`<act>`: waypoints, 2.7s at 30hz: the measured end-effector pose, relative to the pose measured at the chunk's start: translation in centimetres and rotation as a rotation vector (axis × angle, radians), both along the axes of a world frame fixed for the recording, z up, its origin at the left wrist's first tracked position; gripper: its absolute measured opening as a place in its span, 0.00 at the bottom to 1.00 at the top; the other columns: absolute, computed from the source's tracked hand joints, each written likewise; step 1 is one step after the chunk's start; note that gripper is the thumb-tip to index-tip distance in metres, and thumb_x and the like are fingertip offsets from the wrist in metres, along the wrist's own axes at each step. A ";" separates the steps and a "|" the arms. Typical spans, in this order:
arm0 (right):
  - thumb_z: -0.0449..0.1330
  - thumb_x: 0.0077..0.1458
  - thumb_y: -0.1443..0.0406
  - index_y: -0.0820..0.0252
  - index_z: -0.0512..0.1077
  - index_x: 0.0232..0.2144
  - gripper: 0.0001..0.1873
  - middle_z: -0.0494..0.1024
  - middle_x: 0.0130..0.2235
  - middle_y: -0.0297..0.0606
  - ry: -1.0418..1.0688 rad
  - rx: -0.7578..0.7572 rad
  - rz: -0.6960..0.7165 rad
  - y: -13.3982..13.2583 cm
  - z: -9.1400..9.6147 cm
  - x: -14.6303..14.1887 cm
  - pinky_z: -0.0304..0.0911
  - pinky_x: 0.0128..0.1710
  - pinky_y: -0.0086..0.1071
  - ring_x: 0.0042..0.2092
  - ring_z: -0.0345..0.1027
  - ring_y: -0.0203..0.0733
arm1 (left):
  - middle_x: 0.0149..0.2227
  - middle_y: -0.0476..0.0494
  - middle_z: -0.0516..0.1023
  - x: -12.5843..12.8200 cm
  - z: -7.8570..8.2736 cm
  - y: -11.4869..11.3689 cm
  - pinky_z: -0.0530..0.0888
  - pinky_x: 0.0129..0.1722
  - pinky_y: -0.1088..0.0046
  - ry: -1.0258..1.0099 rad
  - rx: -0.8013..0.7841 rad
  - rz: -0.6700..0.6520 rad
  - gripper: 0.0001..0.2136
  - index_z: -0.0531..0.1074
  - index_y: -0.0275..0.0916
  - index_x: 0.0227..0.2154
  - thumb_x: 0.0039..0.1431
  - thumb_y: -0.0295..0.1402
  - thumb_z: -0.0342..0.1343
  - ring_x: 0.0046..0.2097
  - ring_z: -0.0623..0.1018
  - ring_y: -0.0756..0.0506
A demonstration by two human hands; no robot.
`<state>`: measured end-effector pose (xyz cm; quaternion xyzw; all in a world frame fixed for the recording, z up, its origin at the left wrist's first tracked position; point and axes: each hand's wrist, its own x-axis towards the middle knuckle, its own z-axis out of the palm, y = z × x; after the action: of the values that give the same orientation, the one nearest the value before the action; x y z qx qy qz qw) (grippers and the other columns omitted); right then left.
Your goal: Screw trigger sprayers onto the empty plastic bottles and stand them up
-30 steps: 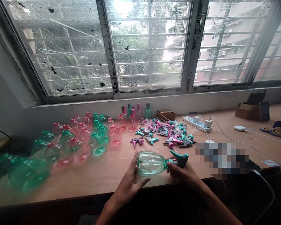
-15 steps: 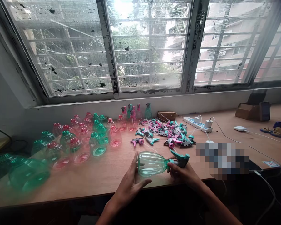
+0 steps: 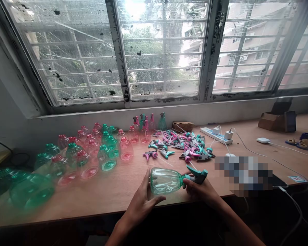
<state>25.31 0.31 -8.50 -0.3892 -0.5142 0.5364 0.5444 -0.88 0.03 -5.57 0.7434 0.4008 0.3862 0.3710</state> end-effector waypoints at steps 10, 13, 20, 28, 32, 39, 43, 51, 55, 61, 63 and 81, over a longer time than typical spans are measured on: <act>0.68 0.53 0.53 0.60 0.72 0.37 0.18 0.77 0.24 0.32 0.016 -0.017 -0.026 0.0 0.2 0.0 0.60 0.15 0.25 0.19 0.68 0.35 | 0.69 0.40 0.55 0.1 0.0 -0.1 0.65 0.62 0.57 -0.015 0.036 -0.033 0.42 0.40 0.53 0.69 0.60 0.36 0.62 0.64 0.67 0.36; 0.68 0.54 0.54 0.60 0.73 0.37 0.17 0.77 0.25 0.33 0.005 -0.002 -0.011 0.1 -0.2 0.1 0.60 0.15 0.25 0.19 0.68 0.35 | 0.68 0.39 0.57 0.1 -0.1 -0.1 0.66 0.61 0.57 -0.037 0.014 -0.036 0.46 0.39 0.52 0.69 0.57 0.35 0.65 0.63 0.68 0.36; 0.68 0.54 0.52 0.61 0.73 0.34 0.18 0.76 0.22 0.32 -0.029 -0.013 -0.002 0.1 -0.1 0.1 0.59 0.15 0.26 0.19 0.67 0.36 | 0.67 0.38 0.60 0.1 0.6 0.1 0.60 0.65 0.56 -0.014 0.013 -0.028 0.39 0.49 0.47 0.68 0.58 0.38 0.64 0.67 0.61 0.34; 0.69 0.52 0.52 0.59 0.72 0.36 0.19 0.78 0.25 0.33 0.035 -0.025 -0.006 0.2 -0.2 -0.1 0.58 0.15 0.26 0.19 0.68 0.36 | 0.67 0.38 0.61 0.1 0.6 0.0 0.61 0.65 0.55 -0.099 -0.065 -0.059 0.42 0.42 0.47 0.70 0.60 0.37 0.62 0.66 0.64 0.35; 0.69 0.52 0.52 0.59 0.72 0.36 0.19 0.78 0.25 0.33 0.045 -0.017 0.001 0.2 -0.2 -0.1 0.58 0.15 0.25 0.18 0.68 0.35 | 0.65 0.38 0.65 0.1 1.3 -0.2 0.64 0.63 0.58 -0.116 -0.079 -0.106 0.35 0.52 0.44 0.68 0.61 0.37 0.61 0.63 0.67 0.35; 0.70 0.51 0.52 0.57 0.70 0.36 0.19 0.77 0.22 0.30 0.115 -0.056 -0.023 -0.2 0.4 -0.3 0.58 0.15 0.24 0.17 0.66 0.34 | 0.68 0.41 0.59 0.0 0.9 -0.1 0.60 0.66 0.57 -0.067 -0.057 -0.075 0.42 0.42 0.49 0.69 0.60 0.35 0.62 0.66 0.63 0.37; 0.70 0.51 0.52 0.58 0.71 0.37 0.20 0.77 0.23 0.31 0.055 -0.037 -0.031 0.0 0.1 -0.2 0.59 0.15 0.26 0.18 0.67 0.35 | 0.68 0.39 0.59 0.0 1.1 -0.2 0.60 0.65 0.57 -0.108 -0.089 -0.097 0.40 0.44 0.46 0.69 0.60 0.37 0.62 0.66 0.64 0.36; 0.69 0.51 0.50 0.59 0.72 0.39 0.22 0.76 0.24 0.31 0.021 -0.033 -0.049 -0.1 0.1 -0.2 0.59 0.14 0.26 0.18 0.67 0.37 | 0.66 0.40 0.63 -0.1 1.3 -0.2 0.63 0.64 0.58 -0.077 -0.091 -0.081 0.39 0.49 0.48 0.68 0.59 0.37 0.63 0.64 0.66 0.35; 0.69 0.50 0.50 0.58 0.72 0.38 0.21 0.75 0.24 0.30 0.053 -0.062 -0.058 -0.2 0.4 -0.3 0.59 0.14 0.26 0.18 0.66 0.35 | 0.67 0.40 0.61 -0.1 0.8 -0.2 0.61 0.65 0.54 -0.072 -0.074 -0.067 0.45 0.41 0.50 0.70 0.57 0.35 0.64 0.65 0.64 0.35; 0.69 0.49 0.50 0.58 0.71 0.39 0.23 0.75 0.24 0.31 0.050 -0.061 -0.039 -0.2 0.5 -0.3 0.57 0.14 0.25 0.18 0.66 0.35 | 0.67 0.38 0.60 0.0 1.4 -0.3 0.59 0.66 0.53 -0.071 -0.079 -0.077 0.39 0.49 0.44 0.69 0.59 0.38 0.63 0.67 0.61 0.33; 0.69 0.49 0.50 0.58 0.71 0.39 0.23 0.75 0.23 0.31 0.049 -0.068 -0.046 -0.2 0.5 -0.3 0.57 0.14 0.25 0.18 0.65 0.35 | 0.67 0.39 0.62 0.0 1.5 -0.3 0.60 0.65 0.55 -0.046 -0.073 -0.098 0.37 0.52 0.44 0.68 0.60 0.39 0.62 0.67 0.61 0.34; 0.69 0.50 0.50 0.58 0.71 0.38 0.22 0.76 0.23 0.30 0.051 -0.049 -0.041 -0.1 0.0 -0.1 0.57 0.14 0.25 0.18 0.66 0.35 | 0.67 0.41 0.61 0.1 1.3 -0.3 0.60 0.65 0.55 -0.019 -0.014 -0.053 0.38 0.50 0.48 0.68 0.60 0.37 0.62 0.67 0.62 0.35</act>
<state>25.16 0.25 -8.46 -0.3989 -0.4789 0.5473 0.5585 -0.76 -0.31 -4.25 0.7474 0.3801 0.3804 0.3902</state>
